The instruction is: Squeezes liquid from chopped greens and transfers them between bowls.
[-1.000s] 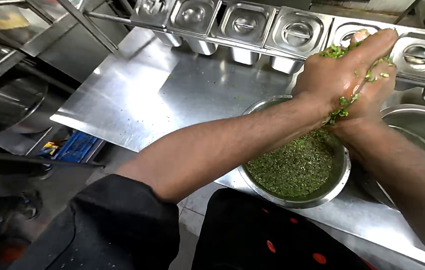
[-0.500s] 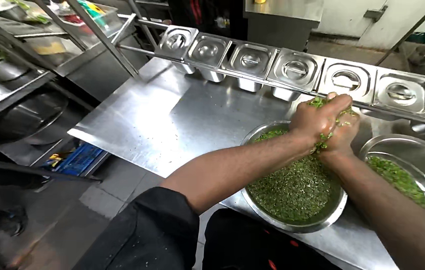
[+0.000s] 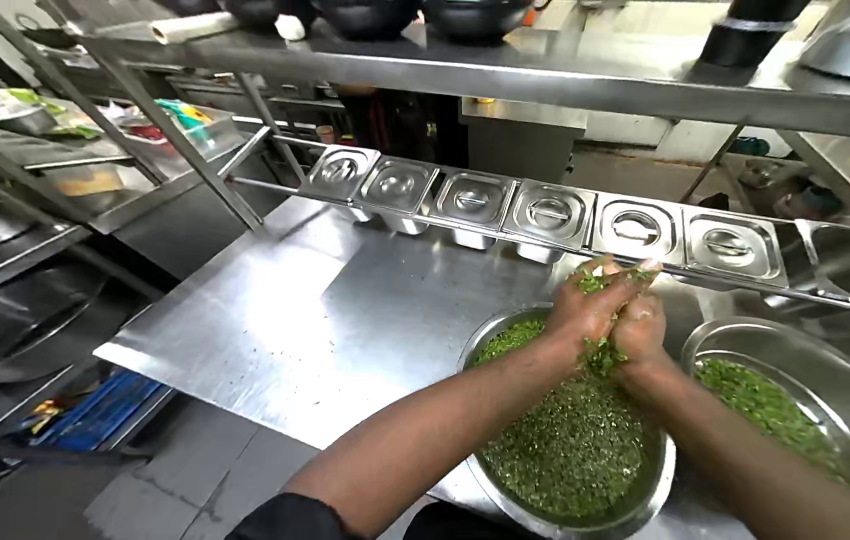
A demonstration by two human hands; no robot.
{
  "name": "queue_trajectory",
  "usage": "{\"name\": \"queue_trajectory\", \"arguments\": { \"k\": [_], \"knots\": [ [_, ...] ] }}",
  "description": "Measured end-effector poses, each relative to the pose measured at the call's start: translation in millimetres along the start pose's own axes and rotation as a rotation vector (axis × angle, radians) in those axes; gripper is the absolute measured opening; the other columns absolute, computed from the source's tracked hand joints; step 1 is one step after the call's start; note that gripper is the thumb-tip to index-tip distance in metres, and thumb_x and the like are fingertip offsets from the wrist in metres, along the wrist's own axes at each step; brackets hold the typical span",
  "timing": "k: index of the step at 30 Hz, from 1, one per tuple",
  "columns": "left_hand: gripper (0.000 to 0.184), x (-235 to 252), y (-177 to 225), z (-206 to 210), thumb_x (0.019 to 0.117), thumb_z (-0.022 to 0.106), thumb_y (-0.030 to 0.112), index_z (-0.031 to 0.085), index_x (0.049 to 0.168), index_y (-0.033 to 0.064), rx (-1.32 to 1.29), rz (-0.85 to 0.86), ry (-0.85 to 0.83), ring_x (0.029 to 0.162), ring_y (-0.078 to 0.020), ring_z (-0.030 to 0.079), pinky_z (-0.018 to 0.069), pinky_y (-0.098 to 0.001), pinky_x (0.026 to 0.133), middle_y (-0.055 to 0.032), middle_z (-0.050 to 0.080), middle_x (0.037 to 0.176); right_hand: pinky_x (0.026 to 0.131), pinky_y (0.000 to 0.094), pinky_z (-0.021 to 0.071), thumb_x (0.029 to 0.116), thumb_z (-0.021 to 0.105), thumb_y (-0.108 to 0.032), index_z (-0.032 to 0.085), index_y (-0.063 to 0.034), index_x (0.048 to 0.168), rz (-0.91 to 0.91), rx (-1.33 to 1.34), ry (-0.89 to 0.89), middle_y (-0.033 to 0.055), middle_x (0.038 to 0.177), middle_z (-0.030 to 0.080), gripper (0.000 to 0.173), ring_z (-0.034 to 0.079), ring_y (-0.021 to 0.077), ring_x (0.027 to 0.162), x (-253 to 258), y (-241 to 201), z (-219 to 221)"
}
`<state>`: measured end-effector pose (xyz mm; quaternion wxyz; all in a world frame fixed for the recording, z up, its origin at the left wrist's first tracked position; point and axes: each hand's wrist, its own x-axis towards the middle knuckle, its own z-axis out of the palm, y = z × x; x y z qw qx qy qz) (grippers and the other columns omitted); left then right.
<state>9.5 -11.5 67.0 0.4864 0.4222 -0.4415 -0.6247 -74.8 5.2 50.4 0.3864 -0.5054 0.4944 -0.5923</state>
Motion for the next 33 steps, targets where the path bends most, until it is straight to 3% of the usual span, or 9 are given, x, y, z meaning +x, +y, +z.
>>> {"name": "queue_trajectory", "arguments": {
  "k": [1, 2, 4, 5, 7, 9, 11, 22, 33],
  "knots": [
    [0.064, -2, 5, -2, 0.0998, 0.064, 0.038, 0.040, 0.155, 0.0151, 0.031, 0.021, -0.046, 0.124, -0.0236, 0.058, 0.0490, -0.0473, 0.102, -0.0139, 0.057, 0.141, 0.070, 0.0211, 0.0556, 0.1090, 0.037, -0.017, 0.064, -0.0132, 0.099, -0.033, 0.017, -0.017, -0.0084, 0.081, 0.064, 0.029, 0.062, -0.0027, 0.076, 3, -6, -3],
    [0.079, -2, 10, -3, 0.0998, 0.061, 0.044, 0.023, 0.164, 0.0189, 0.064, 0.055, -0.073, 0.136, -0.0262, 0.050, 0.0434, -0.0506, 0.110, -0.0151, 0.045, 0.155, 0.071, 0.0196, 0.0553, 0.1089, 0.037, -0.016, 0.065, -0.0137, 0.096, -0.064, 0.050, -0.009, -0.0102, 0.080, 0.064, 0.030, 0.062, -0.0040, 0.075, 8, -14, -4],
    [0.087, -6, 19, -1, 0.0998, 0.057, 0.047, 0.008, 0.166, 0.0201, 0.086, 0.138, -0.088, 0.147, -0.0261, 0.037, 0.0339, -0.0505, 0.118, -0.0151, 0.028, 0.165, 0.073, 0.0161, 0.0560, 0.1079, 0.039, -0.015, 0.066, -0.0184, 0.092, -0.124, 0.149, -0.006, -0.0155, 0.079, 0.066, 0.032, 0.063, -0.0072, 0.076, 17, -27, -3],
    [0.087, -9, 22, 1, 0.0996, 0.057, 0.047, 0.008, 0.166, 0.0203, 0.077, 0.162, -0.098, 0.148, -0.0247, 0.035, 0.0326, -0.0493, 0.119, -0.0142, 0.026, 0.166, 0.072, 0.0166, 0.0565, 0.1073, 0.039, -0.015, 0.066, -0.0196, 0.090, -0.150, 0.197, -0.014, -0.0154, 0.078, 0.066, 0.032, 0.064, -0.0065, 0.075, 21, -30, -2],
    [0.068, -14, 30, 8, 0.1009, 0.058, 0.034, 0.030, 0.161, 0.0160, -0.006, 0.168, -0.080, 0.128, -0.0162, 0.054, 0.0464, -0.0396, 0.106, -0.0106, 0.051, 0.148, 0.070, 0.0180, 0.0572, 0.1068, 0.039, -0.014, 0.065, -0.0204, 0.087, -0.197, 0.271, -0.035, -0.0137, 0.076, 0.067, 0.033, 0.064, -0.0045, 0.074, 23, -35, 1],
    [0.035, -13, 36, 17, 0.1005, 0.062, 0.029, 0.060, 0.130, 0.0088, -0.102, 0.109, -0.017, 0.091, -0.0109, 0.065, 0.0561, -0.0321, 0.080, -0.0059, 0.068, 0.105, 0.068, 0.0182, 0.0565, 0.1088, 0.037, -0.017, 0.063, -0.0205, 0.085, -0.212, 0.303, -0.040, -0.0123, 0.073, 0.065, 0.036, 0.064, -0.0032, 0.071, 23, -37, 6],
    [0.031, -11, 37, 19, 0.0971, 0.070, 0.032, 0.068, 0.114, 0.0061, -0.120, 0.052, 0.015, 0.081, -0.0127, 0.066, 0.0567, -0.0328, 0.072, -0.0068, 0.069, 0.092, 0.062, 0.0178, 0.0556, 0.1086, 0.038, -0.017, 0.062, -0.0217, 0.081, -0.204, 0.316, -0.010, -0.0123, 0.069, 0.064, 0.037, 0.063, -0.0027, 0.065, 21, -36, 9],
    [0.024, -9, 26, 14, 0.0936, 0.066, 0.031, 0.068, 0.094, 0.0064, -0.041, 0.133, 0.126, 0.070, -0.0145, 0.063, 0.0538, -0.0371, 0.064, -0.0056, 0.065, 0.079, 0.070, 0.0128, 0.0548, 0.1026, 0.044, -0.006, 0.062, -0.0242, 0.084, -0.339, 0.207, 0.022, -0.0201, 0.075, 0.065, 0.032, 0.062, -0.0103, 0.072, 13, -24, 16],
    [0.020, -14, 9, 1, 0.0956, 0.063, 0.026, 0.067, 0.095, 0.0069, -0.059, 0.106, 0.144, 0.073, -0.0127, 0.063, 0.0546, -0.0343, 0.066, -0.0044, 0.065, 0.080, 0.072, 0.0139, 0.0556, 0.1001, 0.046, -0.004, 0.065, -0.0187, 0.086, -0.316, 0.198, 0.033, -0.0168, 0.077, 0.067, 0.028, 0.063, -0.0086, 0.073, 5, 2, 24]
  ]
}}
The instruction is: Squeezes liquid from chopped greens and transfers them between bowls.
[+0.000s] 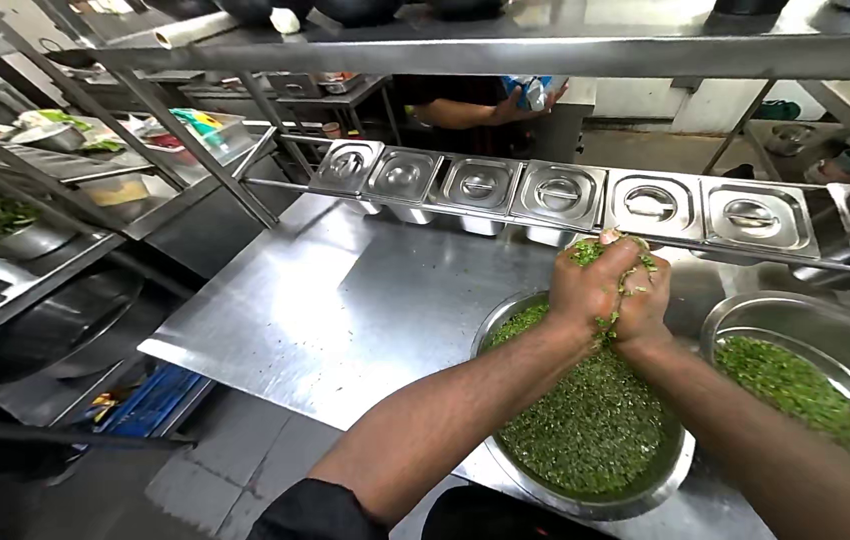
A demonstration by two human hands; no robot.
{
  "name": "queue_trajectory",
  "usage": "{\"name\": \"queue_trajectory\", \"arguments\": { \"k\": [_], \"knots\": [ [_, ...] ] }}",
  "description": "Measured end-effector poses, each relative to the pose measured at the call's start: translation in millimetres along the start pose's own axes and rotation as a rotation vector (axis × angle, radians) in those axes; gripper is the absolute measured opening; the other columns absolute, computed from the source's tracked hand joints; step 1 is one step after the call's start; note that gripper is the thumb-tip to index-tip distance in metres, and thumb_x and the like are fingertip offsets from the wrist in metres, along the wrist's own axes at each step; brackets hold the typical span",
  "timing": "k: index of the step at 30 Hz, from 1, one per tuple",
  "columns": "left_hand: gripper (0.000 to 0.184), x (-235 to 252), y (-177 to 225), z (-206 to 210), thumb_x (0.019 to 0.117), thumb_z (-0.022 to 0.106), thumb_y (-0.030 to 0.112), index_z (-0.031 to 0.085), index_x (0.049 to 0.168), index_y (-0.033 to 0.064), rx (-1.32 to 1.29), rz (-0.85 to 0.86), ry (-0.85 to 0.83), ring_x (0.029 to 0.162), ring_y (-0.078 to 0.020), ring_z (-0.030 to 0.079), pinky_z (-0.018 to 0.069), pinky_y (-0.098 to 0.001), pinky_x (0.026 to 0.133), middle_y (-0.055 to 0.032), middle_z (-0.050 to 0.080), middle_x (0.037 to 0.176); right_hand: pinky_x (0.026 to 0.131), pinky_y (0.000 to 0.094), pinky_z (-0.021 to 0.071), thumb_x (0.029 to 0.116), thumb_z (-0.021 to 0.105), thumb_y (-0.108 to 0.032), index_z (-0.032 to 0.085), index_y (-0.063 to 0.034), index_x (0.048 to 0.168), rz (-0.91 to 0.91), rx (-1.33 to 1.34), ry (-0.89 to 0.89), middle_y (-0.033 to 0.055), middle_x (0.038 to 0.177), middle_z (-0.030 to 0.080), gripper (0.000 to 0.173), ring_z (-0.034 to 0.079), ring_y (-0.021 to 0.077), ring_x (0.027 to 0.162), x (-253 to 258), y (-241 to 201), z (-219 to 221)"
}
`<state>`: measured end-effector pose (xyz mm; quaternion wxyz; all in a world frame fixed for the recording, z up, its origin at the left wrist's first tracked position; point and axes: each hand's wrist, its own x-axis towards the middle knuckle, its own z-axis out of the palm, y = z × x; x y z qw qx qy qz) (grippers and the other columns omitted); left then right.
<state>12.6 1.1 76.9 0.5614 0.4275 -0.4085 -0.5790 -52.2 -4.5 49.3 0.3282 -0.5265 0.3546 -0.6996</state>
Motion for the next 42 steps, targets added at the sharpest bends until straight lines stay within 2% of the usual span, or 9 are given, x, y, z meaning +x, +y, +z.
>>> {"name": "queue_trajectory", "arguments": {
  "k": [4, 14, 31, 33, 35, 37, 39, 41, 42],
  "knots": [
    [0.021, 4, -3, 1, 0.0980, 0.060, 0.025, 0.067, 0.098, 0.0053, -0.018, -0.001, 0.005, 0.074, -0.0132, 0.064, 0.0551, -0.0347, 0.068, -0.0055, 0.066, 0.082, 0.077, 0.0147, 0.0562, 0.1007, 0.045, -0.003, 0.065, -0.0163, 0.092, 0.062, 0.003, 0.010, -0.0168, 0.080, 0.067, 0.026, 0.064, -0.0091, 0.078, -1, -2, 0],
    [0.022, 5, 0, 4, 0.0961, 0.061, 0.028, 0.067, 0.094, 0.0071, 0.009, -0.023, 0.012, 0.071, -0.0137, 0.062, 0.0535, -0.0356, 0.064, -0.0048, 0.064, 0.079, 0.076, 0.0127, 0.0550, 0.0992, 0.045, -0.003, 0.065, -0.0179, 0.091, 0.035, -0.039, 0.012, -0.0185, 0.080, 0.067, 0.026, 0.063, -0.0109, 0.077, 2, -4, -2],
    [0.018, 7, -18, -4, 0.0967, 0.060, 0.023, 0.067, 0.090, 0.0072, -0.034, -0.042, 0.012, 0.069, -0.0106, 0.062, 0.0537, -0.0310, 0.064, -0.0025, 0.064, 0.076, 0.069, 0.0147, 0.0556, 0.0981, 0.048, -0.003, 0.065, -0.0189, 0.084, 0.073, 0.003, 0.018, -0.0158, 0.074, 0.066, 0.027, 0.063, -0.0078, 0.070, -7, 17, -4],
    [0.021, 9, -21, -4, 0.0973, 0.060, 0.026, 0.067, 0.096, 0.0067, -0.061, -0.090, 0.006, 0.072, -0.0113, 0.063, 0.0542, -0.0316, 0.066, -0.0032, 0.064, 0.080, 0.068, 0.0162, 0.0551, 0.0981, 0.045, -0.005, 0.065, -0.0169, 0.087, 0.153, -0.029, -0.004, -0.0145, 0.075, 0.065, 0.026, 0.062, -0.0068, 0.070, -5, 17, -7],
    [0.030, 8, -13, -1, 0.0987, 0.062, 0.035, 0.065, 0.115, 0.0096, -0.043, -0.145, -0.021, 0.082, -0.0136, 0.064, 0.0549, -0.0344, 0.071, -0.0056, 0.067, 0.093, 0.069, 0.0157, 0.0548, 0.1005, 0.045, -0.007, 0.064, -0.0165, 0.088, 0.199, -0.061, -0.006, -0.0148, 0.074, 0.064, 0.025, 0.061, -0.0075, 0.071, 4, 8, -10],
    [0.052, 0, 2, -3, 0.0994, 0.059, 0.049, 0.048, 0.144, 0.0233, 0.047, -0.170, -0.096, 0.100, -0.0142, 0.063, 0.0547, -0.0368, 0.083, -0.0048, 0.065, 0.121, 0.078, 0.0147, 0.0534, 0.1014, 0.045, -0.004, 0.067, -0.0058, 0.096, 0.180, -0.168, -0.004, -0.0094, 0.082, 0.066, 0.023, 0.062, -0.0074, 0.080, 10, -5, -13],
    [0.074, -4, 16, -5, 0.1003, 0.055, 0.052, 0.021, 0.162, 0.0323, 0.097, -0.187, -0.142, 0.126, -0.0255, 0.054, 0.0484, -0.0505, 0.098, -0.0103, 0.048, 0.151, 0.093, 0.0251, 0.0471, 0.1017, 0.045, 0.003, 0.068, 0.0118, 0.111, 0.107, -0.262, -0.041, 0.0068, 0.099, 0.073, 0.026, 0.063, 0.0041, 0.097, 15, -16, -16],
    [0.080, -7, 15, -4, 0.0998, 0.056, 0.051, 0.012, 0.164, 0.0364, 0.115, -0.179, -0.141, 0.136, -0.0307, 0.047, 0.0444, -0.0569, 0.103, -0.0113, 0.037, 0.160, 0.081, 0.0165, 0.0545, 0.1036, 0.045, -0.004, 0.069, -0.0053, 0.097, 0.147, -0.111, 0.007, -0.0088, 0.084, 0.069, 0.025, 0.064, -0.0062, 0.082, 20, -11, -14],
    [0.076, -9, 11, -2, 0.0995, 0.057, 0.049, 0.018, 0.163, 0.0363, 0.111, -0.177, -0.126, 0.131, -0.0277, 0.051, 0.0469, -0.0539, 0.099, -0.0098, 0.044, 0.156, 0.077, 0.0164, 0.0561, 0.1035, 0.044, -0.005, 0.067, -0.0103, 0.093, 0.157, -0.029, 0.012, -0.0118, 0.080, 0.068, 0.026, 0.064, -0.0070, 0.078, 18, -8, -13]
  ]
}}
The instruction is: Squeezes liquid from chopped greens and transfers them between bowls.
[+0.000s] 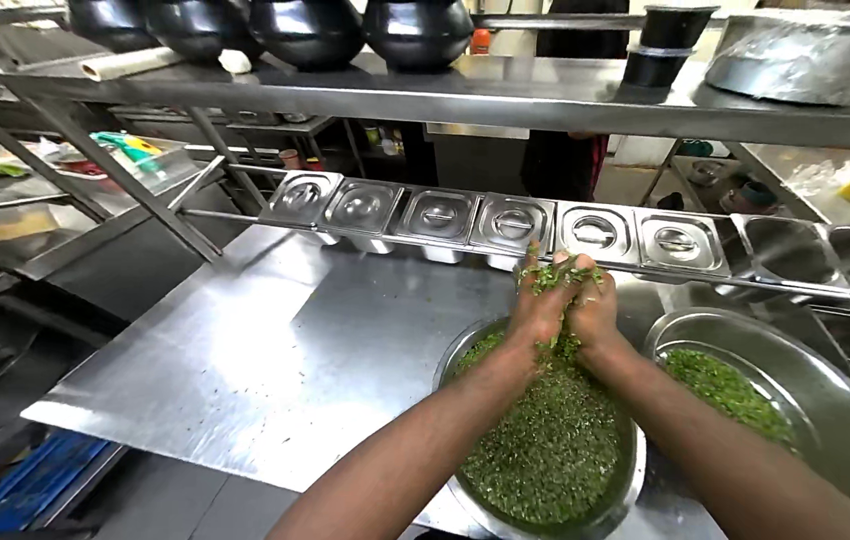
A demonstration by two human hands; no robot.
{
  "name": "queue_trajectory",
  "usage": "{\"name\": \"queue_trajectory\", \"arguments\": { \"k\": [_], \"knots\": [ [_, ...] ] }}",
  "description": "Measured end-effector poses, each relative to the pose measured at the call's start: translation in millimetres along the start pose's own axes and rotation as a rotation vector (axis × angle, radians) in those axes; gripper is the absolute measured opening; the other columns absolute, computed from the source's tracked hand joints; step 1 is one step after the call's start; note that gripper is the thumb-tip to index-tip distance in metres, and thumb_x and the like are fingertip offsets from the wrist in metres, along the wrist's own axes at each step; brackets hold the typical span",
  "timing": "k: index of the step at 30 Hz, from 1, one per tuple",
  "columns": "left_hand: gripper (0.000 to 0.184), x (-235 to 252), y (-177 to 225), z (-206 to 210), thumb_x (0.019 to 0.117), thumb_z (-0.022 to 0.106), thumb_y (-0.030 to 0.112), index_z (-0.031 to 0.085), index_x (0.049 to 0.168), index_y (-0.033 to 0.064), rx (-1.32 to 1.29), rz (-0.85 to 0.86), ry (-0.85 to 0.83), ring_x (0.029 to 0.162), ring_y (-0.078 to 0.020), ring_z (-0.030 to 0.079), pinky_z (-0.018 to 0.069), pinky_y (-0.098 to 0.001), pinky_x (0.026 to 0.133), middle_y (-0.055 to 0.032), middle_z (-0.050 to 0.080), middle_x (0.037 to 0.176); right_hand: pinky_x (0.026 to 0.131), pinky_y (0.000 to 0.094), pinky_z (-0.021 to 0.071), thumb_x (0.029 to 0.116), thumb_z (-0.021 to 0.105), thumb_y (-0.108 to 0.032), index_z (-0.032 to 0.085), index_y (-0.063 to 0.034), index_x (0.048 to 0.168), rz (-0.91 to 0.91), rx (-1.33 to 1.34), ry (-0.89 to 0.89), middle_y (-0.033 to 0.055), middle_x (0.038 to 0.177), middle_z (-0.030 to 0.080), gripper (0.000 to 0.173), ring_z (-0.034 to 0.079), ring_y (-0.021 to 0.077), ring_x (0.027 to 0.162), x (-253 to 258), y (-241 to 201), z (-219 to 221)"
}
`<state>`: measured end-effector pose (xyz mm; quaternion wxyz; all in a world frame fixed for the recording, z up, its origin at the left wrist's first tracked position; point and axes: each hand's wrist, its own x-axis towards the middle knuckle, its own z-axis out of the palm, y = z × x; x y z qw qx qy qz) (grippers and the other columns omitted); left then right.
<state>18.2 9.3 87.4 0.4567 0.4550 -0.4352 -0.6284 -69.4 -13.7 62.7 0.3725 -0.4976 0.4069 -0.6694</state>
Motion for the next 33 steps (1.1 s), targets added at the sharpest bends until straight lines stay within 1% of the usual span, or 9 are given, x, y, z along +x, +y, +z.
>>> {"name": "queue_trajectory", "arguments": {
  "k": [2, 4, 8, 16, 24, 26, 28, 30, 33],
  "knots": [
    [0.061, 0, -5, 3, 0.0975, 0.062, 0.051, 0.044, 0.151, 0.0294, -0.046, -0.011, 0.032, 0.111, -0.0176, 0.061, 0.0528, -0.0426, 0.089, -0.0042, 0.062, 0.131, 0.069, 0.0162, 0.0559, 0.1017, 0.042, -0.003, 0.066, -0.0155, 0.086, -0.002, 0.068, -0.007, -0.0134, 0.073, 0.066, 0.031, 0.063, -0.0064, 0.070, -4, 6, 3],
    [0.044, 3, -10, 7, 0.0941, 0.067, 0.052, 0.064, 0.126, 0.0213, -0.094, -0.044, 0.072, 0.085, -0.0108, 0.064, 0.0549, -0.0326, 0.072, -0.0004, 0.067, 0.100, 0.066, 0.0161, 0.0551, 0.1031, 0.044, -0.006, 0.065, -0.0169, 0.084, 0.016, 0.051, 0.000, -0.0130, 0.071, 0.064, 0.030, 0.062, -0.0056, 0.067, -10, 12, 3],
    [0.026, 8, -20, 12, 0.0943, 0.066, 0.037, 0.068, 0.106, 0.0146, -0.184, -0.040, 0.126, 0.072, -0.0120, 0.062, 0.0526, -0.0325, 0.062, -0.0023, 0.065, 0.085, 0.067, 0.0139, 0.0548, 0.1002, 0.049, -0.005, 0.066, -0.0160, 0.086, 0.043, -0.008, 0.023, -0.0139, 0.073, 0.066, 0.025, 0.062, -0.0074, 0.068, -18, 14, 1],
    [0.021, 2, -14, 13, 0.0945, 0.060, 0.035, 0.067, 0.099, 0.0154, -0.131, 0.002, 0.122, 0.066, -0.0102, 0.060, 0.0506, -0.0307, 0.057, -0.0005, 0.062, 0.078, 0.066, 0.0129, 0.0541, 0.0943, 0.049, -0.001, 0.066, -0.0169, 0.083, -0.038, -0.023, 0.018, -0.0152, 0.071, 0.065, 0.026, 0.061, -0.0089, 0.067, -20, 12, 0],
    [0.018, 26, -36, 10, 0.0980, 0.056, 0.023, 0.066, 0.095, 0.0082, -0.222, 0.042, 0.142, 0.074, -0.0124, 0.062, 0.0528, -0.0327, 0.065, -0.0031, 0.064, 0.081, 0.069, 0.0147, 0.0543, 0.0939, 0.050, -0.002, 0.065, -0.0133, 0.089, 0.061, -0.151, 0.022, -0.0145, 0.075, 0.064, 0.019, 0.061, -0.0088, 0.071, -24, 23, -2],
    [0.032, 36, -60, 1, 0.1026, 0.053, 0.036, 0.066, 0.112, 0.0084, -0.181, -0.103, 0.092, 0.085, -0.0173, 0.063, 0.0540, -0.0388, 0.074, -0.0075, 0.066, 0.096, 0.066, 0.0357, 0.0517, 0.1033, 0.050, -0.016, 0.066, -0.0037, 0.098, 0.324, -0.306, 0.006, 0.0043, 0.081, 0.062, 0.021, 0.060, 0.0112, 0.073, -31, 45, -10],
    [0.060, 28, -71, -14, 0.1017, 0.044, 0.063, 0.059, 0.136, 0.0163, -0.028, -0.256, -0.026, 0.105, -0.0229, 0.062, 0.0529, -0.0462, 0.086, -0.0103, 0.065, 0.122, 0.075, 0.0480, 0.0522, 0.1101, 0.044, -0.036, 0.061, -0.0066, 0.126, 0.589, -0.278, -0.040, 0.0127, 0.108, 0.064, 0.038, 0.061, 0.0223, 0.092, -44, 64, -28],
    [0.074, 20, -87, -37, 0.0967, 0.037, 0.076, 0.054, 0.145, 0.0223, 0.117, -0.298, -0.055, 0.117, -0.0279, 0.058, 0.0517, -0.0516, 0.089, -0.0106, 0.059, 0.137, 0.077, 0.0398, 0.0547, 0.1092, 0.043, -0.042, 0.062, -0.0153, 0.130, 0.720, -0.064, 0.062, 0.0041, 0.108, 0.067, 0.039, 0.063, 0.0145, 0.092, -50, 75, -46],
    [0.054, 12, -100, -81, 0.1036, 0.054, 0.049, 0.055, 0.144, 0.0135, 0.199, -0.223, 0.049, 0.129, -0.0301, 0.056, 0.0494, -0.0521, 0.101, -0.0130, 0.057, 0.143, 0.056, 0.0266, 0.0554, 0.1104, 0.034, -0.041, 0.062, -0.0182, 0.108, 0.719, 0.376, 0.263, -0.0027, 0.078, 0.065, 0.037, 0.064, 0.0066, 0.066, -50, 73, -85]
  ]
}}
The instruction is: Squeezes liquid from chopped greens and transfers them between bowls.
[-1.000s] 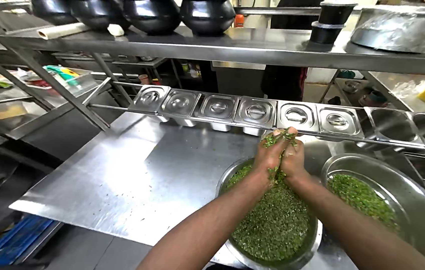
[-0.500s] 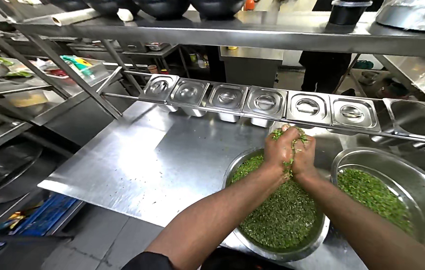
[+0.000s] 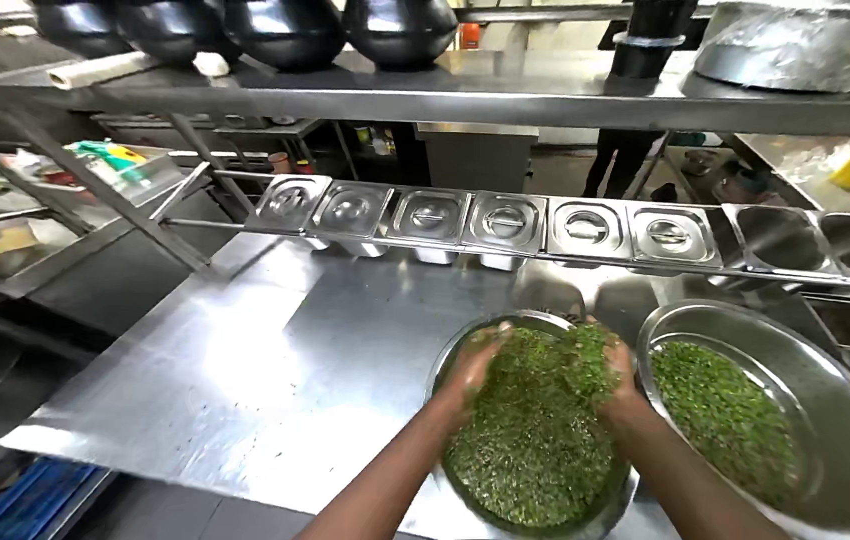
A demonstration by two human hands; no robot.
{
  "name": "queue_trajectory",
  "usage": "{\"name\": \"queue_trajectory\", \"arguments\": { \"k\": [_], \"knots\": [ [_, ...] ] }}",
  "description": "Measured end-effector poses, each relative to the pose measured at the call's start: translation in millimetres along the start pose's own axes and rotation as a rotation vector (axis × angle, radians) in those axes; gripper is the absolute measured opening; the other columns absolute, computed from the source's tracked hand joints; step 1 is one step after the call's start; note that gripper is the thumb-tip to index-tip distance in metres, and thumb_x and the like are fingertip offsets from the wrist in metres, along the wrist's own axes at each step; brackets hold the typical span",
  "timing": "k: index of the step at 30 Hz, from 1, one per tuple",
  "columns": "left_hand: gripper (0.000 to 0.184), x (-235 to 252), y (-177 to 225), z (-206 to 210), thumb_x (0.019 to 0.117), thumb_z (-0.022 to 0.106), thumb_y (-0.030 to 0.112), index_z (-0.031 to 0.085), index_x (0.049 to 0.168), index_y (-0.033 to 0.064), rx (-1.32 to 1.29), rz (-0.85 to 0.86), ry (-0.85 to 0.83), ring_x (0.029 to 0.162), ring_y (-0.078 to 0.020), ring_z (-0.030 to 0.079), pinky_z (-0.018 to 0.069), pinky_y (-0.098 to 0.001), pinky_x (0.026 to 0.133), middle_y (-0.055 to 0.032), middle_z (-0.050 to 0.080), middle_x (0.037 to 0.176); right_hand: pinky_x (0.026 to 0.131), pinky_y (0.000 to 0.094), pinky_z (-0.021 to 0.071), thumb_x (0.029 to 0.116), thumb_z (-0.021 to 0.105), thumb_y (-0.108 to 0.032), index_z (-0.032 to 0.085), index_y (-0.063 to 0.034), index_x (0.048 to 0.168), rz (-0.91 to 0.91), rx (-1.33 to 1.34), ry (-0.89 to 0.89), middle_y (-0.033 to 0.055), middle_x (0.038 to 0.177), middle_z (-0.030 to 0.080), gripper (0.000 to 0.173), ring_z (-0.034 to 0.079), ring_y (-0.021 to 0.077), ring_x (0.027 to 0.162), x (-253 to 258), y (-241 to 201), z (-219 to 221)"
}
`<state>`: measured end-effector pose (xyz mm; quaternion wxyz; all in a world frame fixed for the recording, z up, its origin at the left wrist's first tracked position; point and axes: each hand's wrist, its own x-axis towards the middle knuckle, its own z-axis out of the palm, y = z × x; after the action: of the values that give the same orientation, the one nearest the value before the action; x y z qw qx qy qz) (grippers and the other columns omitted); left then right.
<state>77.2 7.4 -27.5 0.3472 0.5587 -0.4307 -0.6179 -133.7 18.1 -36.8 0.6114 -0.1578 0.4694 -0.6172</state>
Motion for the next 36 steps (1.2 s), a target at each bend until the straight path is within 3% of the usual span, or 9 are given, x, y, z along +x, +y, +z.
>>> {"name": "queue_trajectory", "arguments": {
  "k": [3, 8, 13, 15, 18, 25, 29, 32, 36],
  "knots": [
    [0.039, -13, -22, -31, 0.1033, 0.055, 0.027, 0.060, 0.135, 0.0057, -0.042, 0.076, 0.093, 0.123, -0.0265, 0.060, 0.0532, -0.0470, 0.095, -0.0121, 0.061, 0.137, 0.054, 0.0241, 0.0559, 0.1113, 0.020, -0.044, 0.060, -0.0198, 0.107, -0.161, 0.188, 0.022, -0.0047, 0.077, 0.067, 0.047, 0.065, 0.0043, 0.066, -2, -48, -45],
    [0.039, -28, -62, -47, 0.1025, 0.043, 0.021, 0.060, 0.131, 0.0001, -0.190, 0.113, 0.155, 0.110, -0.0259, 0.069, 0.0603, -0.0423, 0.085, -0.0127, 0.067, 0.128, 0.063, 0.0237, 0.0592, 0.1114, 0.025, -0.043, 0.060, -0.0228, 0.113, -0.418, 0.102, 0.142, -0.0070, 0.090, 0.070, 0.040, 0.068, 0.0025, 0.079, -13, -122, -128],
    [0.039, -24, -69, -48, 0.1030, 0.044, 0.024, 0.059, 0.129, -0.0008, -0.263, 0.204, 0.202, 0.108, -0.0273, 0.070, 0.0621, -0.0438, 0.085, -0.0135, 0.069, 0.125, 0.057, 0.0270, 0.0593, 0.1039, 0.051, -0.019, 0.063, -0.0164, 0.118, -0.278, -0.246, 0.230, -0.0005, 0.090, 0.072, 0.018, 0.069, 0.0075, 0.072, -14, -150, -174],
    [0.038, -22, -71, -50, 0.1010, 0.046, 0.023, 0.059, 0.129, -0.0008, -0.265, 0.204, 0.174, 0.109, -0.0284, 0.070, 0.0625, -0.0438, 0.084, -0.0140, 0.068, 0.126, 0.063, 0.0295, 0.0580, 0.0972, 0.064, -0.011, 0.058, -0.0159, 0.132, -0.230, -0.498, 0.372, 0.0020, 0.099, 0.070, 0.035, 0.067, 0.0091, 0.078, -15, -153, -171],
    [0.038, -23, -71, -52, 0.0993, 0.050, 0.023, 0.059, 0.127, -0.0008, -0.251, 0.203, 0.119, 0.113, -0.0299, 0.069, 0.0620, -0.0449, 0.087, -0.0148, 0.067, 0.129, 0.078, 0.0353, 0.0590, 0.0990, 0.068, -0.025, 0.057, -0.0132, 0.137, -0.286, -0.725, 0.477, 0.0052, 0.109, 0.069, 0.041, 0.067, 0.0114, 0.090, -11, -157, -171],
    [0.039, -22, -73, -50, 0.0964, 0.055, 0.022, 0.060, 0.128, -0.0006, -0.242, 0.213, 0.097, 0.114, -0.0311, 0.069, 0.0621, -0.0452, 0.087, -0.0154, 0.067, 0.130, 0.076, 0.0348, 0.0558, 0.1049, 0.042, -0.060, 0.061, -0.0077, 0.123, -0.405, -0.819, 0.637, 0.0038, 0.098, 0.064, 0.058, 0.062, 0.0072, 0.083, -21, -187, -152],
    [0.038, -20, -75, -46, 0.0953, 0.057, 0.019, 0.060, 0.128, -0.0010, -0.195, 0.204, 0.095, 0.113, -0.0319, 0.069, 0.0622, -0.0455, 0.087, -0.0157, 0.066, 0.131, 0.072, 0.0248, 0.0595, 0.1010, 0.062, -0.021, 0.061, -0.0105, 0.128, -0.528, -0.830, 0.416, -0.0011, 0.100, 0.069, 0.029, 0.067, 0.0024, 0.081, -28, -200, -152],
    [0.041, -19, -75, -46, 0.0927, 0.061, 0.020, 0.060, 0.127, -0.0013, -0.189, 0.219, 0.090, 0.113, -0.0329, 0.069, 0.0629, -0.0460, 0.086, -0.0168, 0.067, 0.131, 0.084, 0.0345, 0.0585, 0.0878, 0.067, 0.005, 0.055, -0.0073, 0.138, -0.512, -1.059, 0.274, 0.0089, 0.119, 0.066, 0.053, 0.066, 0.0110, 0.098, -40, -213, -152],
    [0.040, -19, -79, -49, 0.0932, 0.060, 0.020, 0.060, 0.128, -0.0007, -0.213, 0.237, 0.061, 0.114, -0.0341, 0.069, 0.0631, -0.0464, 0.085, -0.0175, 0.066, 0.132, 0.090, 0.0408, 0.0568, 0.0787, 0.071, 0.001, 0.060, -0.0064, 0.131, -0.666, -1.223, 0.318, 0.0101, 0.120, 0.067, 0.054, 0.066, 0.0150, 0.104, -50, -217, -152]
  ]
}}
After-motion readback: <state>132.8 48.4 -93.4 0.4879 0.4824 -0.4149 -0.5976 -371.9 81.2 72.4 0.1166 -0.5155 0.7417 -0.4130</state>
